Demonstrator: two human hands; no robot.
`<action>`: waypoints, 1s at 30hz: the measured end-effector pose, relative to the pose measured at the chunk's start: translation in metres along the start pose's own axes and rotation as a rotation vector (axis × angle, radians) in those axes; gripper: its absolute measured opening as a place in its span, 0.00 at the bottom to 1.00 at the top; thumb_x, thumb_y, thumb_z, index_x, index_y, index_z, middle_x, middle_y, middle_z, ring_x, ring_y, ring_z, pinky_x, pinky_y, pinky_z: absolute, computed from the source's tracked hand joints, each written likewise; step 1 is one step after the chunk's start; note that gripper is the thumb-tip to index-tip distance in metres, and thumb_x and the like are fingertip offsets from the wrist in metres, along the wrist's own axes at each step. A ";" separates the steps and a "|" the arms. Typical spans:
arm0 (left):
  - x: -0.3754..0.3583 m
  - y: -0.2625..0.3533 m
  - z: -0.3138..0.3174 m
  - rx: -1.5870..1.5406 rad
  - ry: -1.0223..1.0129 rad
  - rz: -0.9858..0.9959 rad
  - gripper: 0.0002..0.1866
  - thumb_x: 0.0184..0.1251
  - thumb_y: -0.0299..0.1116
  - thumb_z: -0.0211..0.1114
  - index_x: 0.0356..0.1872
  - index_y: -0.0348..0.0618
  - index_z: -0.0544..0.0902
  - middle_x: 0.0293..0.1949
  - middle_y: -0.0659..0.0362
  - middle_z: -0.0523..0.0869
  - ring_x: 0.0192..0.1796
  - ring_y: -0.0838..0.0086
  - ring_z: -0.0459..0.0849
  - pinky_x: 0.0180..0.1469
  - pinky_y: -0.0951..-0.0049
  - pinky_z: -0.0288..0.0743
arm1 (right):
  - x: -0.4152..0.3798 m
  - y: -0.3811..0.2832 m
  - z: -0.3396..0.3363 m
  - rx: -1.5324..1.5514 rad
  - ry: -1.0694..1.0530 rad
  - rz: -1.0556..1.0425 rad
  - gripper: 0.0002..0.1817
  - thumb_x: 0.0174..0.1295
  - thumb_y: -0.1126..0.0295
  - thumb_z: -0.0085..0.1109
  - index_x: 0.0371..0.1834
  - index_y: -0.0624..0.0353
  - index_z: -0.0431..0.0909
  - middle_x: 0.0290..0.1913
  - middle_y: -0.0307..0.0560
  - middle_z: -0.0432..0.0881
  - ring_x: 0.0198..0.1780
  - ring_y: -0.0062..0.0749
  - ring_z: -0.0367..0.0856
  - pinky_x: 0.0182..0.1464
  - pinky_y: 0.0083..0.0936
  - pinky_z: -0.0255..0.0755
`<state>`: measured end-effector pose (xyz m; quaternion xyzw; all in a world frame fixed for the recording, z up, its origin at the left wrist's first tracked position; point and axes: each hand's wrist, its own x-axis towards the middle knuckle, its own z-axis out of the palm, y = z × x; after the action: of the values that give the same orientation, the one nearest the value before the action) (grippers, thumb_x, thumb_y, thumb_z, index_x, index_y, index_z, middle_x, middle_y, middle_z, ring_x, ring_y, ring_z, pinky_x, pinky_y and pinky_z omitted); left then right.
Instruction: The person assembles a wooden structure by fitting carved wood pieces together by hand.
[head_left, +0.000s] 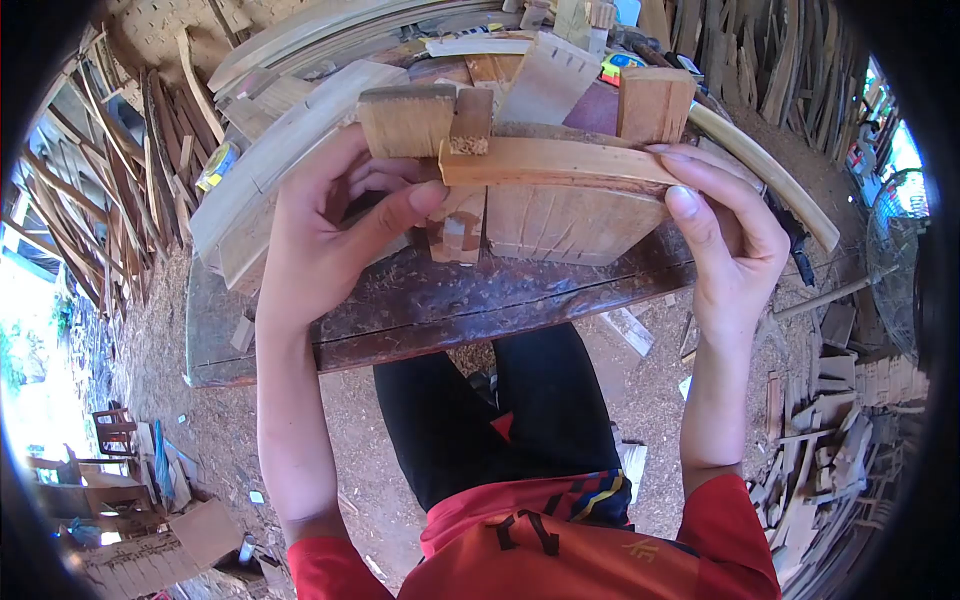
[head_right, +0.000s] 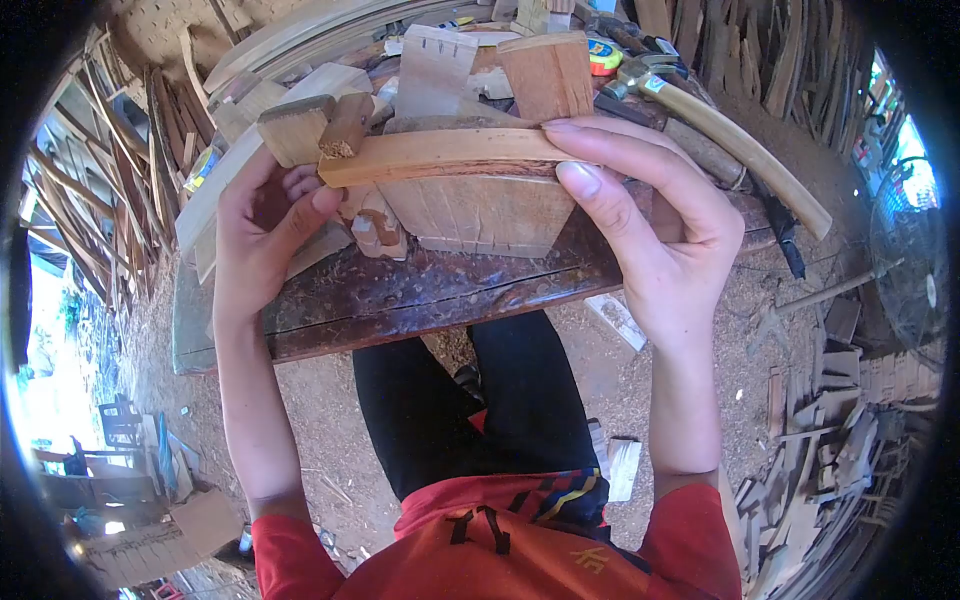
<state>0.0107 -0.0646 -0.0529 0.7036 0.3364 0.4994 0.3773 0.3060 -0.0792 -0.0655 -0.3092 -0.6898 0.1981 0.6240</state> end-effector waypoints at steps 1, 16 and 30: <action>0.001 0.000 0.000 0.005 0.003 0.008 0.20 0.68 0.24 0.71 0.59 0.32 0.79 0.43 0.58 0.87 0.45 0.78 0.85 0.50 0.77 0.78 | 0.000 0.000 0.000 -0.002 0.006 0.005 0.12 0.63 0.79 0.67 0.50 0.64 0.87 0.51 0.51 0.88 0.57 0.34 0.84 0.63 0.30 0.74; 0.000 -0.005 -0.004 -0.076 -0.061 -0.024 0.22 0.68 0.23 0.70 0.62 0.33 0.77 0.43 0.58 0.87 0.46 0.79 0.84 0.51 0.78 0.76 | -0.001 0.006 0.003 -0.103 0.070 -0.080 0.15 0.58 0.79 0.72 0.49 0.62 0.88 0.47 0.44 0.89 0.39 0.18 0.79 0.48 0.17 0.74; -0.003 -0.003 -0.003 -0.138 -0.028 -0.080 0.21 0.71 0.27 0.69 0.62 0.31 0.78 0.45 0.57 0.88 0.47 0.80 0.84 0.53 0.77 0.77 | -0.007 -0.003 0.007 -0.139 0.091 -0.047 0.16 0.59 0.77 0.72 0.52 0.61 0.87 0.44 0.39 0.88 0.35 0.14 0.78 0.47 0.16 0.73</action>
<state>0.0072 -0.0647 -0.0564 0.6686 0.3237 0.4961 0.4495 0.2987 -0.0850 -0.0698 -0.3443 -0.6798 0.1209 0.6362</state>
